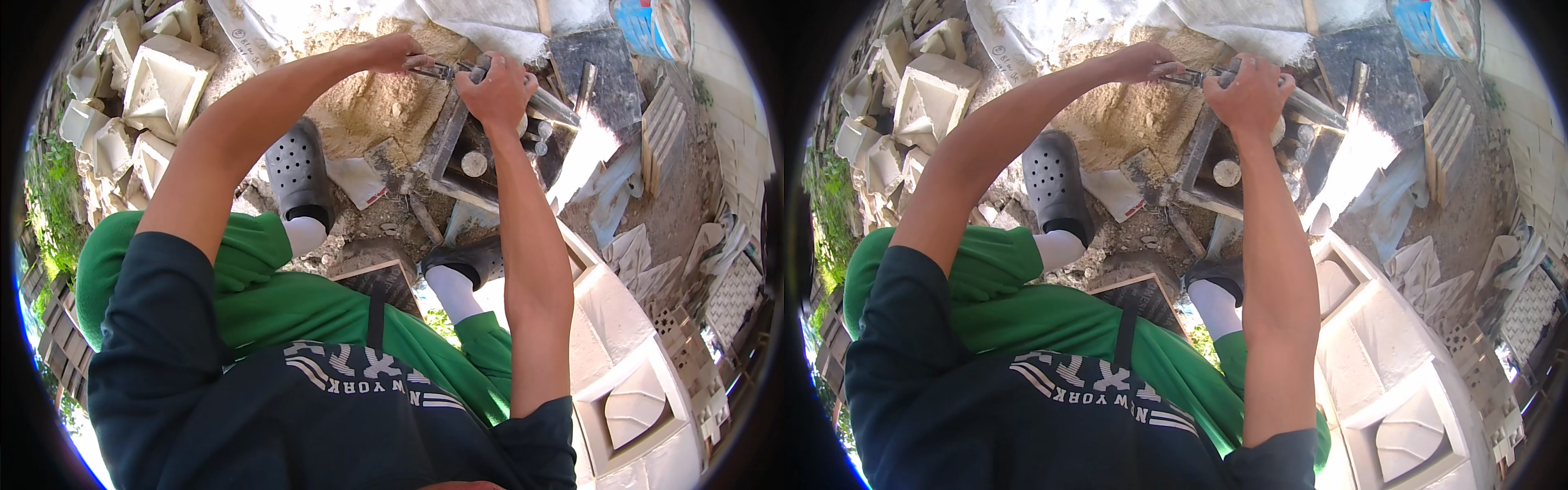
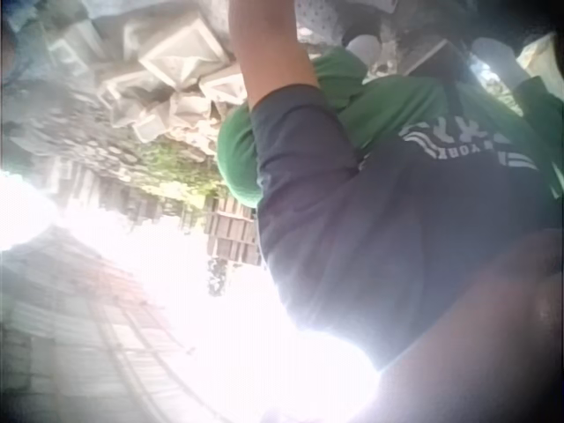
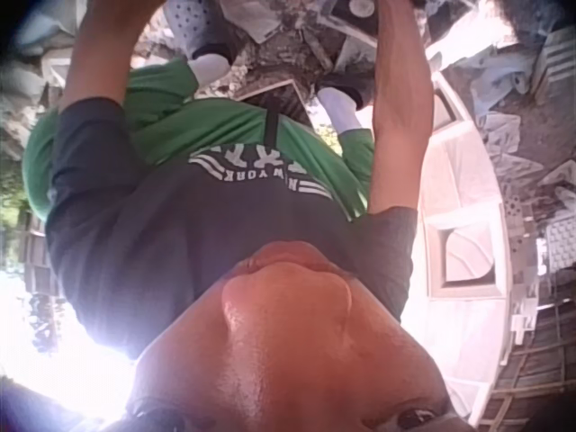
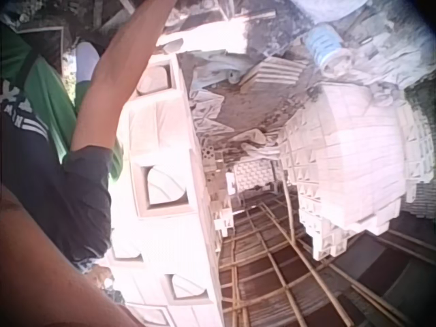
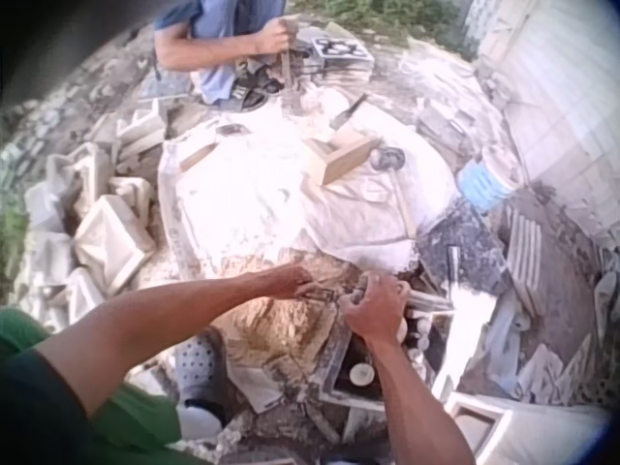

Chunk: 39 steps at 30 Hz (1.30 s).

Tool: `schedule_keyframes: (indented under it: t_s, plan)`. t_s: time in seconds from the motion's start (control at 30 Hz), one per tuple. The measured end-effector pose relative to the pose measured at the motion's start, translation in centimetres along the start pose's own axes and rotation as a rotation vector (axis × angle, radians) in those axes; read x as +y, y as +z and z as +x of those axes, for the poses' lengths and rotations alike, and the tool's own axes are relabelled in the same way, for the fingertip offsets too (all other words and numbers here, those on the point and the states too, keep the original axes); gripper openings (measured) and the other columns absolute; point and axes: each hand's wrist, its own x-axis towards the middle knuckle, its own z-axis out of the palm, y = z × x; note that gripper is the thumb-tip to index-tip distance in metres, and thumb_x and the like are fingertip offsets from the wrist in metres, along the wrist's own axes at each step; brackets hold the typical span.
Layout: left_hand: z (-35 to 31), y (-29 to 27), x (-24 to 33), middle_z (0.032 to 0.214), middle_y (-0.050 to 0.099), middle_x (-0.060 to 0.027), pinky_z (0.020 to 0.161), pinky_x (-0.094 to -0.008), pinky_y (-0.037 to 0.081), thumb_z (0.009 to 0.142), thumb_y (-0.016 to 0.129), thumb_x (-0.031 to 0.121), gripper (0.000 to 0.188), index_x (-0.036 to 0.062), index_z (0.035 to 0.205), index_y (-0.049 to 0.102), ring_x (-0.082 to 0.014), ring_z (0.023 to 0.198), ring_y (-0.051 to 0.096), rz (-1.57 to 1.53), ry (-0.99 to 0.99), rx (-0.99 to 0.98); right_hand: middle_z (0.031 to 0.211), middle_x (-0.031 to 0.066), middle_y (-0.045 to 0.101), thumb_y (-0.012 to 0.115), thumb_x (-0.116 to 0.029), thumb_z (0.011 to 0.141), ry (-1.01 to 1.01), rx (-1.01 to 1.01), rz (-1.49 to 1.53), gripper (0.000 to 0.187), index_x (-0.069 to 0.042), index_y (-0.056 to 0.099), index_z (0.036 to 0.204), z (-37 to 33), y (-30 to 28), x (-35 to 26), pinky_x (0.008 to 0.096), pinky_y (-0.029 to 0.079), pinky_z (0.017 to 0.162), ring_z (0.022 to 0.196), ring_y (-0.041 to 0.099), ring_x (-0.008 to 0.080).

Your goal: The person cleans and separates components of a stone-molding frame by hand, then uses a small trowel to scrape and move sand into the frame before smoothing it.

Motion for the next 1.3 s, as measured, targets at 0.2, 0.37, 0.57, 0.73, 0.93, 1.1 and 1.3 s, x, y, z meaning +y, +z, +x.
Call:
schedule_keyframes:
  t_s: [0.2,0.37,0.57,0.73,0.93,1.1,1.3]
  plan:
    - [1.2,1.5,-0.8,0.085,0.067,-0.0135,0.075,-0.0429,0.053,0.095,0.058,0.043,0.040,0.0091,0.116,0.059,-0.0257,0.077,0.065,-0.237,-0.316,0.064,0.110,0.0099,0.063,0.066,-0.040,0.070,0.018,-0.002,0.044,0.049,-0.009,0.065,0.108,0.0,0.0,-0.2,0.0472,0.028,0.102,0.109,0.056,0.0251]
    - [-0.3,1.4,-0.6,0.099,0.062,-0.0107,0.075,-0.0442,0.052,0.089,0.065,0.045,0.048,0.0137,0.124,0.054,-0.0295,0.086,0.065,0.333,0.243,0.320,0.108,0.0093,0.064,0.066,-0.040,0.071,0.012,-0.003,0.021,0.049,-0.010,0.065,0.109,0.0,0.0,0.2,0.0470,0.029,0.101,0.109,0.056,0.0249]
    - [-1.1,1.2,-1.6,0.088,0.061,-0.0081,0.070,-0.0407,0.051,0.097,0.055,0.039,0.034,0.0086,0.113,0.061,-0.0277,0.077,0.063,0.446,0.282,0.298,0.107,0.0088,0.063,0.068,-0.045,0.072,0.018,-0.022,0.025,0.055,-0.008,0.064,0.112,0.0,0.0,0.0,0.0483,0.028,0.102,0.110,0.054,0.0244]
    - [0.2,1.9,-1.7,0.074,0.061,-0.0087,0.061,-0.0358,0.050,0.097,0.055,0.039,0.035,0.0063,0.107,0.063,-0.0218,0.068,0.061,-0.188,-0.171,0.094,0.106,0.0088,0.062,0.068,-0.045,0.072,0.016,-0.023,0.029,0.055,-0.008,0.065,0.112,0.0,0.0,0.0,0.0483,0.029,0.102,0.110,0.054,0.0241]
    - [0.9,2.5,-0.7,0.080,0.066,-0.0111,0.067,-0.0380,0.052,0.094,0.059,0.042,0.041,0.0076,0.116,0.060,-0.0209,0.073,0.065,-0.062,0.033,0.463,0.107,0.0081,0.062,0.067,-0.045,0.073,0.020,-0.029,0.046,0.055,-0.008,0.064,0.113,-0.1,0.1,0.2,0.0477,0.028,0.103,0.110,0.053,0.0234]
    - [0.8,1.2,-2.1,0.076,0.066,-0.0089,0.066,-0.0375,0.051,0.092,0.060,0.049,0.044,0.0061,0.100,0.067,-0.0231,0.071,0.063,0.192,0.075,0.271,0.108,0.0074,0.062,0.067,-0.044,0.073,0.025,-0.040,0.024,0.054,-0.008,0.064,0.113,0.0,-0.2,-0.2,0.0470,0.027,0.104,0.110,0.053,0.0232]
    - [1.0,0.6,0.1,0.053,0.049,0.0000,0.043,-0.0266,0.040,0.092,0.061,0.046,0.043,0.0049,0.079,0.064,-0.0108,0.047,0.049,-0.557,-0.479,-0.037,0.107,0.0078,0.062,0.066,-0.046,0.074,0.036,-0.060,0.008,0.054,-0.009,0.064,0.113,0.0,-0.3,0.0,0.0479,0.028,0.104,0.109,0.054,0.0237]
